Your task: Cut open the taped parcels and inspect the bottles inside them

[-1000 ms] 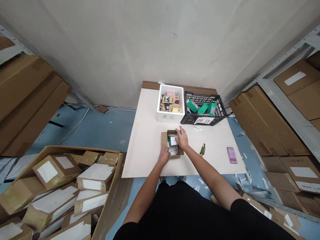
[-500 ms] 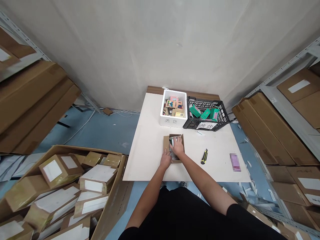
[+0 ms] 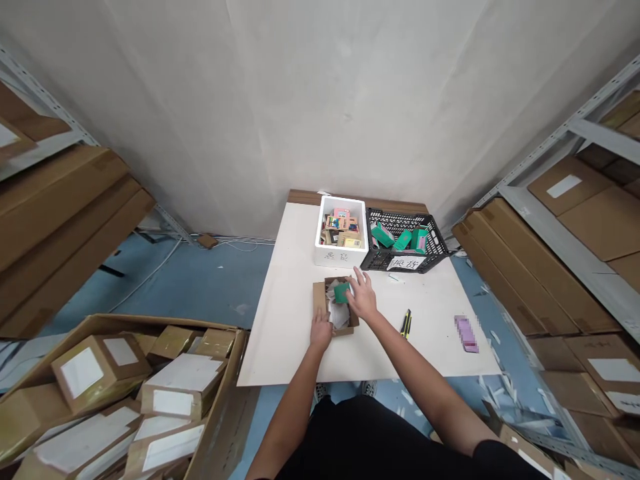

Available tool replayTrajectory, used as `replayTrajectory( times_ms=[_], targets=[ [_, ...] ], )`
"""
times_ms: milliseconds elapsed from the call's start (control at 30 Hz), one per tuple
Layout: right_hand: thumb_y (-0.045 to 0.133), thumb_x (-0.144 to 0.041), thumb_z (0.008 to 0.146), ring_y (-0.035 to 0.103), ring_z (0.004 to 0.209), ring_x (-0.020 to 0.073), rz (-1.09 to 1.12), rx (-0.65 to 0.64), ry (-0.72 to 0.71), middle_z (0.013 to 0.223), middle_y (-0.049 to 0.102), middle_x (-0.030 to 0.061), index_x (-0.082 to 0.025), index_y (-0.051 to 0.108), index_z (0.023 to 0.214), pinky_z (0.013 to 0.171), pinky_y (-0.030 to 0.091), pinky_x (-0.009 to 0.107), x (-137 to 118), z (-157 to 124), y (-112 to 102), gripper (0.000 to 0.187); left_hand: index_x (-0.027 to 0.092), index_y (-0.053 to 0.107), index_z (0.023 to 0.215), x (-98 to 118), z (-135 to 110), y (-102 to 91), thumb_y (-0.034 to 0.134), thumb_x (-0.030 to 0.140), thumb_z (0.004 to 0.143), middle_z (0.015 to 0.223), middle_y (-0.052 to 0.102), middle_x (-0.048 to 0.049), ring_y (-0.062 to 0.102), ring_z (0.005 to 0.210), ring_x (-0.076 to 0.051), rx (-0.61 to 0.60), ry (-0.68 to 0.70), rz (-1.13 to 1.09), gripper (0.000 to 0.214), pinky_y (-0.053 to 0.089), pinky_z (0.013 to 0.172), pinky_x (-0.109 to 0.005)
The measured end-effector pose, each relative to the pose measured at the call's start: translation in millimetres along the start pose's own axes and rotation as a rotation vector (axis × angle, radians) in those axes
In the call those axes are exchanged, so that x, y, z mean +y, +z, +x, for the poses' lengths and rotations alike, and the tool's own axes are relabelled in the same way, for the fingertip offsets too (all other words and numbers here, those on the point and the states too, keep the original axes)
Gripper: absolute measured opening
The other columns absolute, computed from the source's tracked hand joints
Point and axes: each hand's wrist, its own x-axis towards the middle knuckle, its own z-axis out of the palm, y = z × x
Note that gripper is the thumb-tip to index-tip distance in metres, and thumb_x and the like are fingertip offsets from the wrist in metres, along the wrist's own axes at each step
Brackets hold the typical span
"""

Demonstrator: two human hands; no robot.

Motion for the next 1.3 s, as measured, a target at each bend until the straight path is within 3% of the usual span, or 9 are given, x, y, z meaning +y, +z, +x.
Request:
replayTrajectory(
  times_ms=[133,233,367,500,667,800,1033,1133,1300],
  targets=[
    [0.047,-0.03,0.102,0.039,0.142,0.036,0.037,0.079,0.014,0.156,0.052,0.0085,-0.026,0.056,0.153,0.117,0.04,0.048,32,9,-41,0.052,0.018,0.082,0.096,-33,-5,-23.0,0.074,0.027,0.082,0.167,0.048,-0.0114,0.009,0.166,-0.039,0.004,-0.027,0.028,0.018,0.018,0.132,-0.052],
    [0.048,-0.031,0.102,0.046,0.131,0.0357,0.032,0.059,0.098,0.144,0.059,0.0105,-0.027,0.057,0.152,0.112,0.041,0.046,55,11,-43,0.051,0.018,0.081,0.092,-62,-15,-37.4,0.074,0.028,0.08,0.166,0.048,-0.0114,0.008,0.166,-0.039,0.019,-0.038,0.045,0.016,0.018,0.132,-0.053],
    [0.052,-0.031,0.1,0.052,0.124,0.0329,0.041,-0.108,0.242,0.137,0.063,0.0103,-0.027,0.065,0.143,0.106,0.045,0.04,70,-1,2,0.044,0.02,0.081,0.089,-89,-32,-46.8,0.074,0.026,0.078,0.166,0.049,-0.0083,0.009,0.165,-0.04,0.034,-0.016,0.04,0.015,0.019,0.133,-0.053],
    [0.059,-0.036,0.099,0.049,0.138,0.0329,0.148,-0.252,0.343,0.148,0.057,0.013,-0.024,0.067,0.14,0.115,0.042,0.042,77,-25,63,0.044,0.02,0.081,0.097,-90,-49,-46.1,0.072,0.017,0.076,0.162,0.053,-0.0102,0.019,0.163,-0.042,0.108,0.006,0.016,0.023,0.024,0.132,-0.057],
    [0.086,-0.051,0.075,0.028,0.159,0.0354,0.543,-0.166,0.315,0.172,0.029,0.0125,-0.028,0.054,0.153,0.125,0.034,0.049,103,-48,94,0.087,0.021,0.076,0.119,-56,-65,-41.4,0.06,0.012,0.085,0.151,0.06,-0.0131,0.037,0.156,-0.038,0.421,0.007,-0.098,0.039,0.04,0.125,-0.058],
    [0.091,-0.043,0.062,0.039,0.154,0.036,0.858,-0.141,0.395,0.173,0.029,0.0147,-0.03,0.039,0.163,0.12,0.043,0.051,128,-67,98,0.115,0.023,0.067,0.137,-1,-51,-45.7,0.055,0.01,0.091,0.145,0.063,-0.0142,0.051,0.144,-0.032,0.573,0.081,-0.224,0.049,0.042,0.123,-0.054],
    [0.077,-0.032,0.064,0.065,0.127,0.0304,1.018,-0.086,0.624,0.145,0.062,0.0147,-0.026,0.04,0.16,0.109,0.052,0.054,136,-88,120,0.102,0.024,0.044,0.16,98,35,-57.2,0.08,0.019,0.081,0.169,0.04,-0.0152,0.039,0.155,-0.036,0.145,0.26,-0.219,0.087,0.044,0.121,-0.051],
    [0.07,-0.028,0.065,0.069,0.12,0.0281,1.062,-0.061,0.681,0.141,0.064,0.0143,-0.023,0.043,0.157,0.105,0.055,0.049,131,-90,123,0.095,0.023,0.047,0.159,109,64,-58.5,0.085,0.023,0.079,0.167,0.045,-0.0161,0.045,0.152,-0.036,0.002,0.271,-0.223,0.089,0.044,0.12,-0.047],
    [0.064,-0.029,0.074,0.072,0.113,0.0249,0.996,-0.066,0.646,0.136,0.069,0.0107,-0.024,0.054,0.146,0.102,0.057,0.045,124,-93,116,0.073,0.024,0.059,0.152,103,90,-64.4,0.066,0.035,0.097,0.143,0.07,-0.0127,0.064,0.134,-0.03,-0.006,0.175,-0.359,0.057,0.047,0.115,-0.04]
  ],
)
